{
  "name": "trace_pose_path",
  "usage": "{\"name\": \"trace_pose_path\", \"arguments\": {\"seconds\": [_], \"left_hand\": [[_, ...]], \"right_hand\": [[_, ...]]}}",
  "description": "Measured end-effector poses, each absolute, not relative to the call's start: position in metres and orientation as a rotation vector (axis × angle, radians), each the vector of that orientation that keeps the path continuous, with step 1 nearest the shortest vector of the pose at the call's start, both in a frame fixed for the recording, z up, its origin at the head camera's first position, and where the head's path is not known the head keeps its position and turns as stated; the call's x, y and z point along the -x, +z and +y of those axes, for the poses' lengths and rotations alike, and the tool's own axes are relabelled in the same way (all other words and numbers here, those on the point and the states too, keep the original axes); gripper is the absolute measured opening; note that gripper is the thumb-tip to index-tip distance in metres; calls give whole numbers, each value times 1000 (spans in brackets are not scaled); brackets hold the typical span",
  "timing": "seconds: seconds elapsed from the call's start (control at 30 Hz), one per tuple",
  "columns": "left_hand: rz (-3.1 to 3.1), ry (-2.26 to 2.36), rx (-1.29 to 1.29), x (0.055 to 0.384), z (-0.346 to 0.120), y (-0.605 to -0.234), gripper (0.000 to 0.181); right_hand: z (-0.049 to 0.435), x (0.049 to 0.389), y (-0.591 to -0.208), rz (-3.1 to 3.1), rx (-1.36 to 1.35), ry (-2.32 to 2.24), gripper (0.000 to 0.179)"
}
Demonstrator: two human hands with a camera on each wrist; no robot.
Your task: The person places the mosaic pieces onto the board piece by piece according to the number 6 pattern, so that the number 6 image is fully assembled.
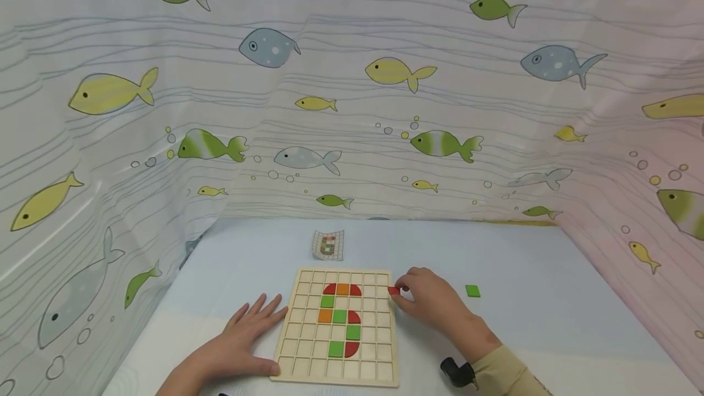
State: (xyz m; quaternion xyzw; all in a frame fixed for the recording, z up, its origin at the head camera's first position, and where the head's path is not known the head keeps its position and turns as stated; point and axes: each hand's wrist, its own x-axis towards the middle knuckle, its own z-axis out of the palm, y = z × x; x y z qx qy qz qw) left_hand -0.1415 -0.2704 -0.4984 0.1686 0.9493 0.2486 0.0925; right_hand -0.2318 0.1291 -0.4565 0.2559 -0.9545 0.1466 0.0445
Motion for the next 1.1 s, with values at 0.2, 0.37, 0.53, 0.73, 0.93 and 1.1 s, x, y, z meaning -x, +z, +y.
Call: {"name": "trace_pose_path", "arguments": {"seconds": [0.2, 0.37, 0.53, 0.73, 0.93, 1.1], "left_hand": [[2816, 734, -506, 142, -271, -499, 106], [2811, 741, -507, 142, -271, -498, 106], [2809, 740, -506, 142, -271, -498, 107], [2807, 732, -492, 143, -271, -499, 107], [2812, 728, -493, 143, -270, -499, 106], [2811, 729, -514, 143, -271, -500, 106]], "right_hand": [[109, 222, -456, -2912, -863, 410, 17], [94, 213, -457, -2900, -984, 429, 18], [78, 204, -456, -2910, -1066, 469, 18], [57, 194, -462, -2850, -1179, 495, 16], [43, 185, -459, -2822, -1217, 502, 13], [30, 179, -460, -2868, -1249, 443, 15]]}}
